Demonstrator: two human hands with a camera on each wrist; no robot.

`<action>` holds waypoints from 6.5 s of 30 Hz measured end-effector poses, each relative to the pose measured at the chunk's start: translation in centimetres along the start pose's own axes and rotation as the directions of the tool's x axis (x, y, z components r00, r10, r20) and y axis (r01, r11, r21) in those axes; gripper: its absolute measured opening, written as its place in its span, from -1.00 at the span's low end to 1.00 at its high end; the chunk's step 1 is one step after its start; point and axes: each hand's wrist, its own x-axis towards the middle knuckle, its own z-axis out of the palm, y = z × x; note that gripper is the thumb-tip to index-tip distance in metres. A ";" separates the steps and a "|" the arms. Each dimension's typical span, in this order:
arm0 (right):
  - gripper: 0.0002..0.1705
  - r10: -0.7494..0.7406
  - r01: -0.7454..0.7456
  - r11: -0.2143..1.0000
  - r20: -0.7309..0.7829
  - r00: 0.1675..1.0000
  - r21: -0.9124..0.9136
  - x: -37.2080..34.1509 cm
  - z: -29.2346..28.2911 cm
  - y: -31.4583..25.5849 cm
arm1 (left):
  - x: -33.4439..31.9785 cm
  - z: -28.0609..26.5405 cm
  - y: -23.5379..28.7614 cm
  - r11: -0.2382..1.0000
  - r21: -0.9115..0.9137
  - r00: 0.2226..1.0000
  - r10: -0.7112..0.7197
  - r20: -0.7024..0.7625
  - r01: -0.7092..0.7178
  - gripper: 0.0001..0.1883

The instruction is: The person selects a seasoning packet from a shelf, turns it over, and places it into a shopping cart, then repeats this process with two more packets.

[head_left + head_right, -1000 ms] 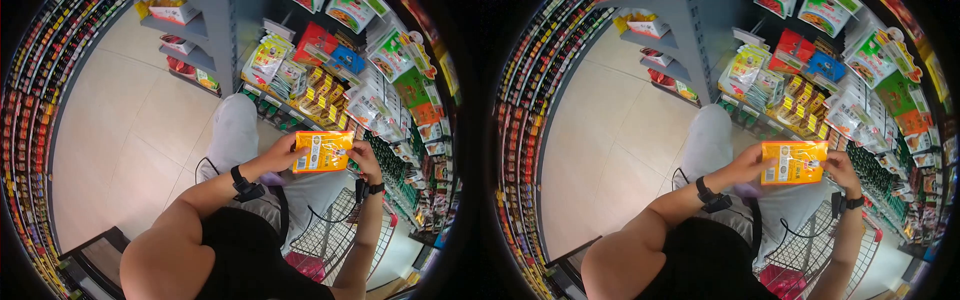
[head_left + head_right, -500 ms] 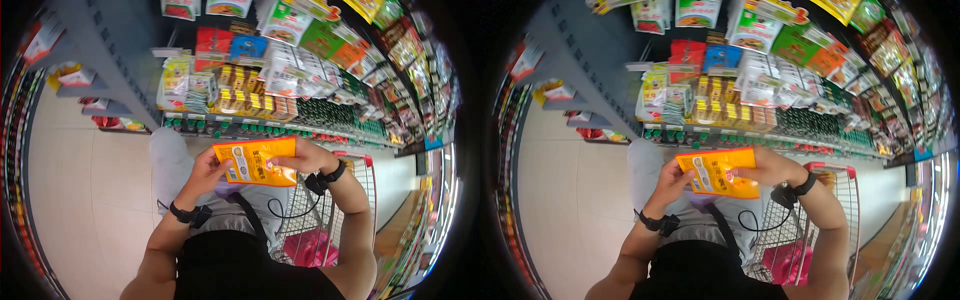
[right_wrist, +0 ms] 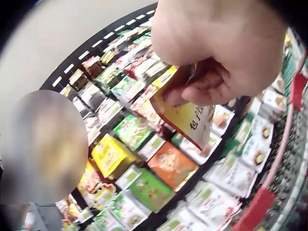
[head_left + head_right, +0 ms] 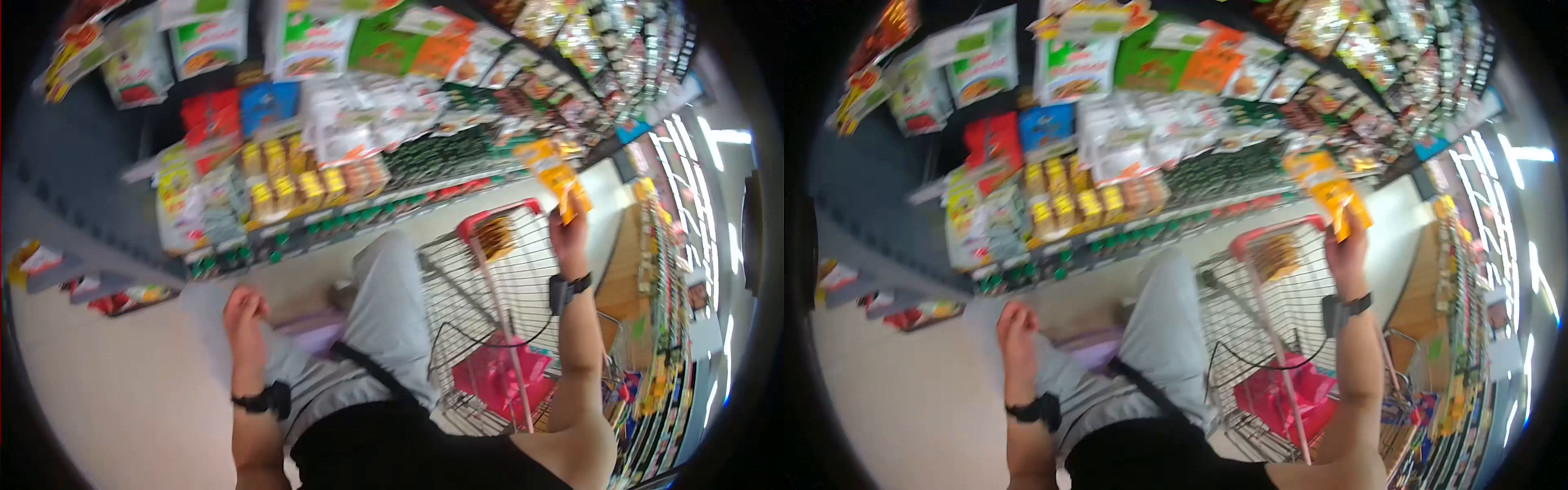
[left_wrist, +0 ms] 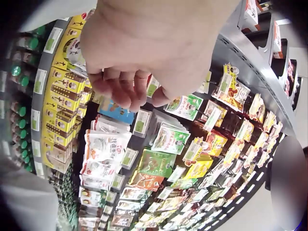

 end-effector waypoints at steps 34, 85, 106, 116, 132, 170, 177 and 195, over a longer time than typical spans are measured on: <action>-0.69 0.482 -0.716 0.390 -0.534 0.694 -0.579 -1.0 -26.4 14.1 | -0.5 -0.4 -1.0 0.985 0.104 0.990 -0.141 0.002 0.140 -0.91; -0.76 0.444 0.649 0.644 0.889 0.114 -0.405 2.1 20.0 27.6 | 3.7 10.6 23.1 0.898 -0.415 0.891 0.302 0.338 -0.146 -0.28; -0.63 0.494 0.577 0.634 0.844 0.209 -0.515 6.0 19.1 27.8 | 18.3 24.3 27.7 0.841 -0.539 0.845 0.317 0.430 -0.042 -0.31; -0.63 0.540 0.633 0.588 0.827 0.156 -0.503 5.8 19.0 28.2 | 18.1 26.2 28.0 0.846 0.030 0.824 0.509 0.249 -0.532 -0.71; -0.46 0.743 0.718 0.351 0.646 0.177 -0.600 4.3 18.6 27.1 | 18.7 25.4 29.0 0.751 0.307 0.810 0.559 0.175 -0.585 -0.49; -0.39 0.764 0.767 0.362 0.640 0.082 -0.530 4.6 17.2 31.5 | 16.4 25.6 28.2 0.731 0.038 0.701 0.637 0.321 -0.681 -0.77; -0.41 0.744 0.609 0.506 0.667 0.050 -0.611 4.6 17.4 30.3 | 12.2 20.5 24.5 0.644 0.384 0.750 0.572 0.333 -0.662 -0.76; -0.74 0.741 -0.488 0.593 0.671 0.019 -0.641 0.9 20.0 28.3 | 0.9 7.1 4.6 -0.090 0.621 0.522 0.457 0.721 -0.779 -0.64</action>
